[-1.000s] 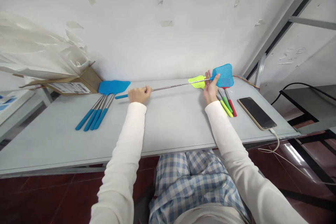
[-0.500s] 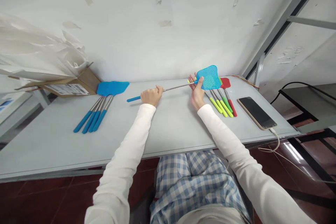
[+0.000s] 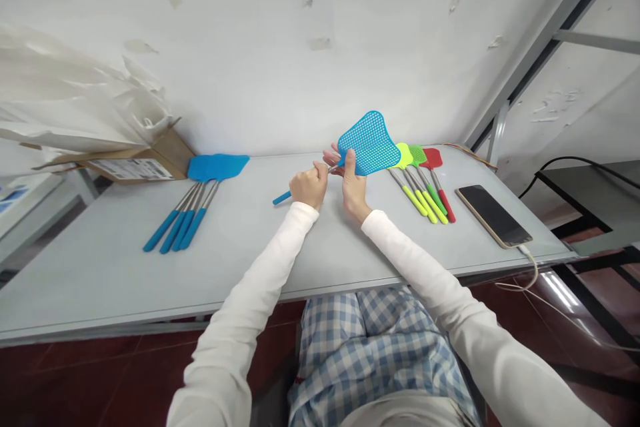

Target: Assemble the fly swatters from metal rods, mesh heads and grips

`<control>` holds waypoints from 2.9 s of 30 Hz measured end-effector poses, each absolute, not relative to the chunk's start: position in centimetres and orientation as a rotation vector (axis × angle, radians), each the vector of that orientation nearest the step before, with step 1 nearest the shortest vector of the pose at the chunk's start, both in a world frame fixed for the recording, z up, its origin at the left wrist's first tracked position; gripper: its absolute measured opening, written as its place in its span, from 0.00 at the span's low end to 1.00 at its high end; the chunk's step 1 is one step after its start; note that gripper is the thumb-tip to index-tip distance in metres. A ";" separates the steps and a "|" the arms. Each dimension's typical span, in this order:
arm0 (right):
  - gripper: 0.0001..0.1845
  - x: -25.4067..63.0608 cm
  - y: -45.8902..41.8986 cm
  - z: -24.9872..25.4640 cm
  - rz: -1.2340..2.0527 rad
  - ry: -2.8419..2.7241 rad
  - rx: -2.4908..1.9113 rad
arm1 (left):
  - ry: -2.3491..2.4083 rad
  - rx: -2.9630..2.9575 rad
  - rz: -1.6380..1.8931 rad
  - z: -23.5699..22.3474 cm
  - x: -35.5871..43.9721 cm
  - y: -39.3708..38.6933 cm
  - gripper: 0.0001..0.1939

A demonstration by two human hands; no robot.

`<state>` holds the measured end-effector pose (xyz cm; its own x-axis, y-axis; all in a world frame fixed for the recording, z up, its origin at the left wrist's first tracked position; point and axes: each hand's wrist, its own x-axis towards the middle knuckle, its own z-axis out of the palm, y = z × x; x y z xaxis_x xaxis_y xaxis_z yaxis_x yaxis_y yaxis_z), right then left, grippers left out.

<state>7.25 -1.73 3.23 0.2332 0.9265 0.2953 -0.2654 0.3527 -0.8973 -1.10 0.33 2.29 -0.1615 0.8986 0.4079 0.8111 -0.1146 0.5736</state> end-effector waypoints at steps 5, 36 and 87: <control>0.36 8.2 -1.0 2.6 0.966 -1.197 -0.844 | 2.127 1.902 1.208 3.1 -1.9 0.4 0.23; 0.12 16.4 -4.3 0.0 0.434 -1.893 -1.694 | 1.386 1.961 1.072 -1.5 -2.7 2.9 0.23; 0.19 21.2 -9.5 -0.7 -0.532 -1.737 -2.363 | 1.694 2.263 0.608 -0.1 -3.0 1.7 0.22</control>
<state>21.17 -9.50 -0.74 0.2622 0.8895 0.3743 0.9466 -0.3125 0.0794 -2.99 1.73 -0.14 0.2374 0.9548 0.1791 0.8507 -0.2934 0.4361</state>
